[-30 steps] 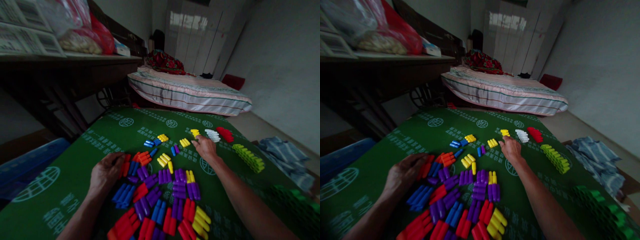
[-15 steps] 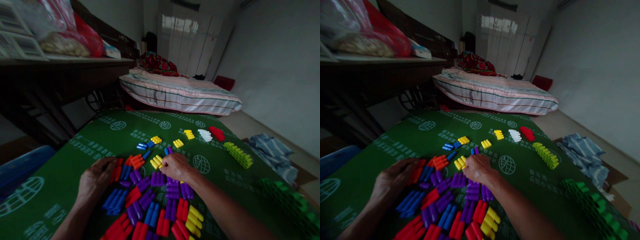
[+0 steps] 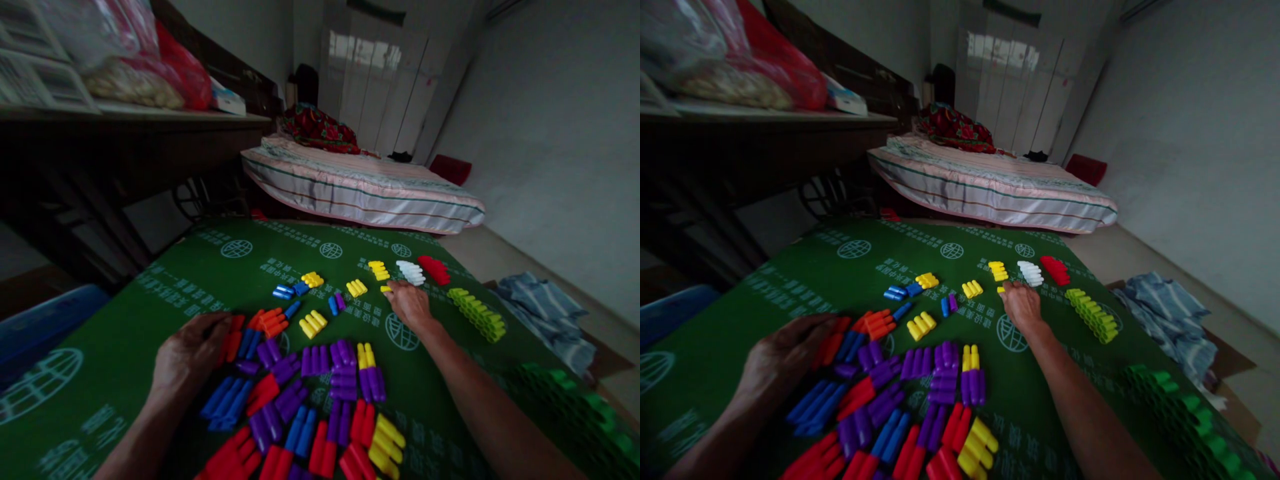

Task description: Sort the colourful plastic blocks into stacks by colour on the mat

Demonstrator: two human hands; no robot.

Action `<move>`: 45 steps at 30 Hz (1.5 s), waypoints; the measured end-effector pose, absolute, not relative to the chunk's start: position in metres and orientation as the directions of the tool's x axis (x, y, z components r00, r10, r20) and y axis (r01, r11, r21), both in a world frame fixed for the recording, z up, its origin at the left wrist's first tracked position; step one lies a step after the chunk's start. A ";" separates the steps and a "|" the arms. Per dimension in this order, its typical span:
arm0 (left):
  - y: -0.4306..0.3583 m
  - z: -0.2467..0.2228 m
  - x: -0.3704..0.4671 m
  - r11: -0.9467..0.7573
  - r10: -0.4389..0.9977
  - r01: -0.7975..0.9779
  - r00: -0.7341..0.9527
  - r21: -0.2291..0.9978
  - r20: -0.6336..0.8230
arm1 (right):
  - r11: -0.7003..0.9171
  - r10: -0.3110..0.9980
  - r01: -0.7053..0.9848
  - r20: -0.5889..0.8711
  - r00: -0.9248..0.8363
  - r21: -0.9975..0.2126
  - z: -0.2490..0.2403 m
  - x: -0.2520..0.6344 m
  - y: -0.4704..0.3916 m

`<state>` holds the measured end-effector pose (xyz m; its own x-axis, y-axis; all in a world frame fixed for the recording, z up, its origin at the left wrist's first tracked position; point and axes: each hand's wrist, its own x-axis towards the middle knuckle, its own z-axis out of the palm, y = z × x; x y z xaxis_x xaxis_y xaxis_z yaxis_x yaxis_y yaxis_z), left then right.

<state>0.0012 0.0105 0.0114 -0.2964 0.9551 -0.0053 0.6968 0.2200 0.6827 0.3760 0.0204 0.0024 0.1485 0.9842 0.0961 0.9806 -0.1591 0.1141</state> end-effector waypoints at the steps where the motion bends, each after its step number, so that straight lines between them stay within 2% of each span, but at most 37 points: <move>1: 0.010 0.012 0.002 0.218 0.955 0.693 -0.297 0.687 -0.004 | -0.174 0.981 0.979 0.107 0.163 0.104 0.001 0.375 0.021; 7: 0.010 0.014 0.006 0.211 0.957 0.694 -0.291 0.688 0.001 | -0.243 0.962 0.969 0.137 0.234 0.052 -0.002 0.371 0.029; 17: 0.012 0.005 -0.001 0.164 0.963 0.713 -0.266 0.681 0.046 | -0.272 0.948 0.962 0.178 0.262 0.034 -0.011 0.376 0.045; 33: 0.011 0.008 0.001 0.188 0.958 0.720 -0.284 0.668 0.037 | -0.287 0.934 0.958 0.220 0.281 -0.007 -0.011 0.377 0.047; 35: 0.011 0.008 0.001 0.201 0.957 0.716 -0.289 0.669 0.022 | -0.277 0.930 0.959 0.233 0.283 -0.057 -0.008 0.375 0.039; 37: 0.012 0.006 0.000 0.197 0.958 0.715 -0.286 0.671 0.025 | -0.212 0.947 0.963 0.209 0.245 -0.166 -0.006 0.371 0.025; 39: 0.012 0.004 0.000 0.164 0.960 0.713 -0.274 0.682 0.056 | -0.074 0.981 0.932 0.142 0.133 -0.356 -0.006 0.367 0.006; 42: 0.011 0.002 -0.001 0.126 0.960 0.720 -0.262 0.682 0.098 | 0.121 0.993 0.776 0.076 -0.094 -0.619 -0.004 0.358 -0.022; 45: 0.010 0.004 0.000 0.134 0.962 0.737 -0.258 0.662 0.092 | 0.194 0.974 0.728 0.037 -0.226 -0.657 0.003 0.350 -0.042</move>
